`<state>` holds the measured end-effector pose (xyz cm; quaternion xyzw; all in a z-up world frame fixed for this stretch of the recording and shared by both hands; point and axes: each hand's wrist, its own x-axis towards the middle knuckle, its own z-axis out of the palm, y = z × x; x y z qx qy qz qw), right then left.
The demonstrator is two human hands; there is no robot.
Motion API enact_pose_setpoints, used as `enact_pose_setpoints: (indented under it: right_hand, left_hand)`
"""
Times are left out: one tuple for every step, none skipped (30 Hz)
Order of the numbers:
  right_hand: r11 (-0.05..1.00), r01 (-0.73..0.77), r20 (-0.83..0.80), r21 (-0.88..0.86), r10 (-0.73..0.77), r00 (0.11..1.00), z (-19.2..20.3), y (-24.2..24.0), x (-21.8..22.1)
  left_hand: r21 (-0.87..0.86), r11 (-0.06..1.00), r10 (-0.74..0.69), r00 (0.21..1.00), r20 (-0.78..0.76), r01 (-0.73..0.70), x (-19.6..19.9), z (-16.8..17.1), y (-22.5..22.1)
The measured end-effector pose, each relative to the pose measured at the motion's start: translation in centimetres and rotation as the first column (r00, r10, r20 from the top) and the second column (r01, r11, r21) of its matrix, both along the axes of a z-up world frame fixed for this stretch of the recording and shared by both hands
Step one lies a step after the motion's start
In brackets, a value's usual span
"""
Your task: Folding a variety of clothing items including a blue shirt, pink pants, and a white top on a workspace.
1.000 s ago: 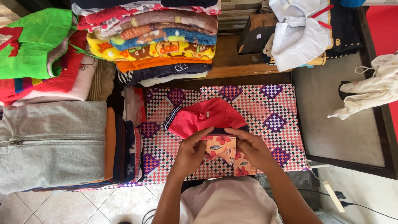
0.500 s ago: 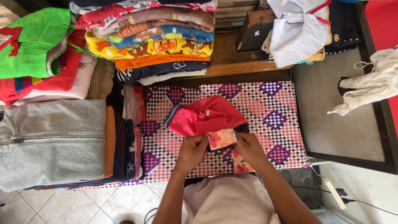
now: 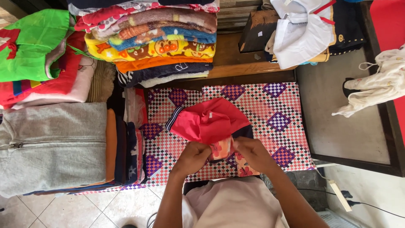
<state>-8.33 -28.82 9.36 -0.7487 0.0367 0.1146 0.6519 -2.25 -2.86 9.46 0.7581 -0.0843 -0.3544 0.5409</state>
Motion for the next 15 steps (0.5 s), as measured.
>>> enact_pose_setpoints:
  right_hand:
    - [1.000,0.001,0.000,0.001,-0.001,1.000,1.2,0.2,0.0]
    - [0.995,-0.075,-0.030,-0.064,0.073,0.997,2.4,0.3,0.1]
    - [0.980,-0.153,-0.066,-0.125,0.145,0.987,3.6,0.4,0.1]
    - [0.981,-0.152,-0.067,-0.124,0.145,0.987,4.5,0.5,-0.1]
    - [0.957,-0.255,-0.115,-0.140,0.240,0.964,5.3,0.7,-0.5]
    - [0.922,-0.356,-0.163,-0.151,0.332,0.929,6.1,0.8,-0.8]
    - [0.924,-0.352,-0.166,-0.148,0.328,0.930,5.5,0.5,-0.6]
    - [0.906,-0.335,-0.122,-0.259,0.313,0.942,4.8,0.2,-0.4]
    - [0.877,-0.308,-0.074,-0.369,0.303,0.950,4.1,0.0,0.0]
    - [0.878,-0.305,-0.074,-0.368,0.299,0.951,2.6,0.5,0.3]
    - [0.887,-0.119,-0.042,-0.446,0.112,0.993,1.2,0.9,0.7]
    - [0.856,0.068,0.007,-0.513,-0.075,0.997,-0.3,1.4,1.1]
    - [0.855,0.072,0.004,-0.513,-0.081,0.997,-1.9,1.3,1.5]
    - [0.880,0.091,-0.075,-0.466,-0.142,0.987,-3.4,1.2,1.9]
    - [0.901,0.117,-0.153,-0.418,-0.197,0.968,-5.0,1.2,2.4]
  left_hand:
    - [0.001,1.000,-0.001,1.000,0.000,0.001,0.4,1.9,0.2]
    - [0.117,0.992,-0.046,0.996,-0.070,0.054,0.8,3.9,0.3]
    - [0.228,0.967,-0.082,0.986,-0.146,0.114,1.2,5.8,0.4]
    - [0.230,0.966,-0.082,0.986,-0.147,0.115,1.3,3.7,1.0]
    - [0.293,0.949,-0.080,0.988,-0.131,0.116,1.4,1.5,1.7]
    - [0.355,0.928,-0.080,0.990,-0.114,0.116,1.5,-0.6,2.2]
    - [0.356,0.927,-0.084,0.989,-0.118,0.121,2.3,0.9,1.7]
    - [0.421,0.906,0.025,0.998,0.064,-0.049,3.1,2.5,1.1]
    - [0.451,0.863,0.120,0.960,0.253,-0.227,4.0,4.0,0.6]
    - [0.451,0.864,0.116,0.961,0.252,-0.223,4.9,2.3,0.9]
    - [0.404,0.826,0.164,0.852,0.497,-0.394,5.8,0.6,1.2]
    - [0.311,0.779,0.194,0.681,0.706,-0.545,6.6,-1.1,1.5]
    - [0.312,0.782,0.191,0.684,0.704,-0.540,7.0,-1.2,1.6]
    - [0.372,0.782,0.227,0.784,0.578,-0.500,7.4,-1.4,1.7]
    - [0.424,0.783,0.261,0.860,0.438,-0.454,8.0,-1.5,1.8]
